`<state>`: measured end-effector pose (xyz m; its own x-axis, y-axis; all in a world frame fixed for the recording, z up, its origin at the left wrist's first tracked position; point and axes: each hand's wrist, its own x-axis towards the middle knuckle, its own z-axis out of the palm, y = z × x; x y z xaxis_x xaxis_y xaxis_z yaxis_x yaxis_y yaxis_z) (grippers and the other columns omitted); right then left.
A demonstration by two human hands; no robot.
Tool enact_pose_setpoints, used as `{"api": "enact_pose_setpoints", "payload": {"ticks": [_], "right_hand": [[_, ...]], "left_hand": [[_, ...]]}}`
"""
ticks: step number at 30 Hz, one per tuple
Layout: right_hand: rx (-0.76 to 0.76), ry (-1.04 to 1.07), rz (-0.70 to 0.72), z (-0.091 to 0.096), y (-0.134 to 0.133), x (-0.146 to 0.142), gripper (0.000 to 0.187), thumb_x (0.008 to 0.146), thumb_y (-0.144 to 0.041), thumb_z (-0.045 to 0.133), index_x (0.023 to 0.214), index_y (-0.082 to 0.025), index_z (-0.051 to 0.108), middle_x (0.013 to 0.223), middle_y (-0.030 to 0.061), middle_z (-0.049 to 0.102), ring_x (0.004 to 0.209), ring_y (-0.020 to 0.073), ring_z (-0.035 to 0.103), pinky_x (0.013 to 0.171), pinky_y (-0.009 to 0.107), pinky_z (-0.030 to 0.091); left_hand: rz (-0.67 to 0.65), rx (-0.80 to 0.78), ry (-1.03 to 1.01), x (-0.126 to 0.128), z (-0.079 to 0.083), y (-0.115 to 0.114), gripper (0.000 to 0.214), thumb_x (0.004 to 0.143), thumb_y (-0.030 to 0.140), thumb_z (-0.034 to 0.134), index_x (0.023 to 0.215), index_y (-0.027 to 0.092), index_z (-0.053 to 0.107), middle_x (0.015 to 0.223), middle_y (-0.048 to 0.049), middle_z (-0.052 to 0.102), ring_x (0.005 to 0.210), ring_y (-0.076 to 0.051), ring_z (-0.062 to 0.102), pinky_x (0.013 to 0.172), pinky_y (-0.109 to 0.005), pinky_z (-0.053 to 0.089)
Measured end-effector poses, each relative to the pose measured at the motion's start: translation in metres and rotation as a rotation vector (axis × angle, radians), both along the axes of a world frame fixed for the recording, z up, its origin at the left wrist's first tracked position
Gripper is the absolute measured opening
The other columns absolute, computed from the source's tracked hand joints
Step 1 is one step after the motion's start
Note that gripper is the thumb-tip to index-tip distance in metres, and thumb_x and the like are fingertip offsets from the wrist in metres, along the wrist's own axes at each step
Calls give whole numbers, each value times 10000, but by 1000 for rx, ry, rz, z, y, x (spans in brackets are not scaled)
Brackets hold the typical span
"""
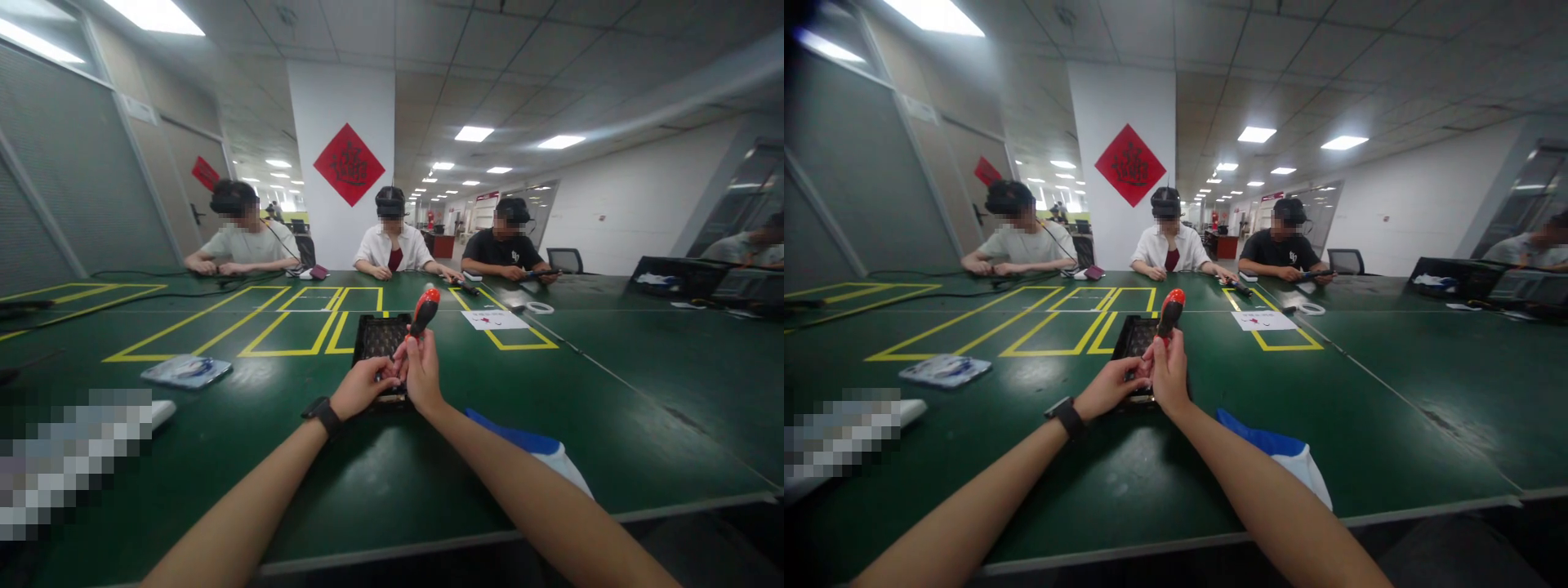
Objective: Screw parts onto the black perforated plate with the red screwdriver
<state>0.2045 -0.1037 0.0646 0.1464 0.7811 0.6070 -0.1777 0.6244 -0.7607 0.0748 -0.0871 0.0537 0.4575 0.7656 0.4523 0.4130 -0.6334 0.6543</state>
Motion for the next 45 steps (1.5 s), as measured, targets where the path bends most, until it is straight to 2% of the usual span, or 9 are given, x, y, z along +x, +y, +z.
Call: {"api": "enact_pose_setpoints", "payload": {"ticks": [6, 9, 17, 25, 29, 32, 37, 42, 45], "right_hand": [[-14, -17, 6, -2, 1, 1, 254, 876, -373, 363, 1065, -219, 431, 650, -46, 536, 437, 47, 467, 386, 139, 368], [-18, -18, -10, -3, 2, 2, 244, 870, -371, 377, 1049, -218, 442, 637, -50, 525, 436, 44, 454, 390, 137, 367], [-14, -1, -3, -4, 2, -1, 258, 856, -378, 403, 1060, -221, 425, 655, -53, 523, 434, 39, 457, 397, 138, 381], [3, -12, 17, -4, 2, 0, 261, 870, -389, 370, 1066, -223, 417, 673, -49, 532, 420, 40, 450, 373, 140, 358], [-6, -9, -24, -7, 4, -1, 266, 870, -396, 371, 1059, -218, 427, 668, -47, 531, 426, 41, 448, 374, 141, 357], [-6, -4, -46, -8, 4, -1, 261, 863, -398, 389, 1043, -216, 436, 655, -53, 523, 429, 38, 445, 389, 139, 365], [2, 4, -39, -7, 3, -1, 266, 861, -391, 396, 1059, -216, 427, 650, -56, 515, 424, 36, 442, 394, 137, 365], [26, 3, -10, -3, -1, -2, 272, 875, -388, 361, 1085, -225, 418, 681, -44, 526, 434, 39, 451, 386, 142, 362], [23, -14, -5, -3, -1, -2, 279, 881, -386, 344, 1098, -228, 419, 686, -40, 528, 441, 43, 452, 387, 146, 361]], "left_hand": [[-33, 15, 16, 0, 2, -3, 85, 760, 232, 549, 802, 159, 552, 756, 5, 622, 711, -125, 555, 678, -228, 415], [-39, 26, 21, 1, 3, -4, 96, 774, 250, 537, 813, 163, 553, 769, 4, 628, 716, -124, 558, 687, -229, 414], [64, 69, 113, 1, 0, 0, 194, 723, 338, 597, 707, 144, 594, 673, -3, 595, 639, -133, 519, 623, -233, 396], [-7, 78, 68, -1, 3, -3, 142, 798, 235, 501, 802, 151, 615, 750, -8, 631, 711, -133, 550, 692, -235, 409], [15, 142, 8, 0, 2, -2, 149, 752, 253, 576, 867, 158, 582, 807, -13, 624, 751, -133, 554, 714, -236, 414], [62, 183, 52, -1, 0, 0, 177, 708, 303, 633, 795, 156, 583, 777, -17, 612, 728, -136, 547, 698, -241, 413], [45, 169, 125, -2, -1, 1, 154, 750, 301, 587, 729, 151, 565, 704, -6, 596, 662, -123, 530, 645, -226, 394], [61, 224, 142, -3, 0, 0, 113, 774, 253, 549, 741, 147, 573, 709, -14, 592, 693, -131, 521, 685, -235, 386], [19, 226, 140, -4, 0, 1, 104, 797, 206, 504, 763, 156, 589, 733, -17, 603, 711, -131, 525, 705, -239, 386]]}}
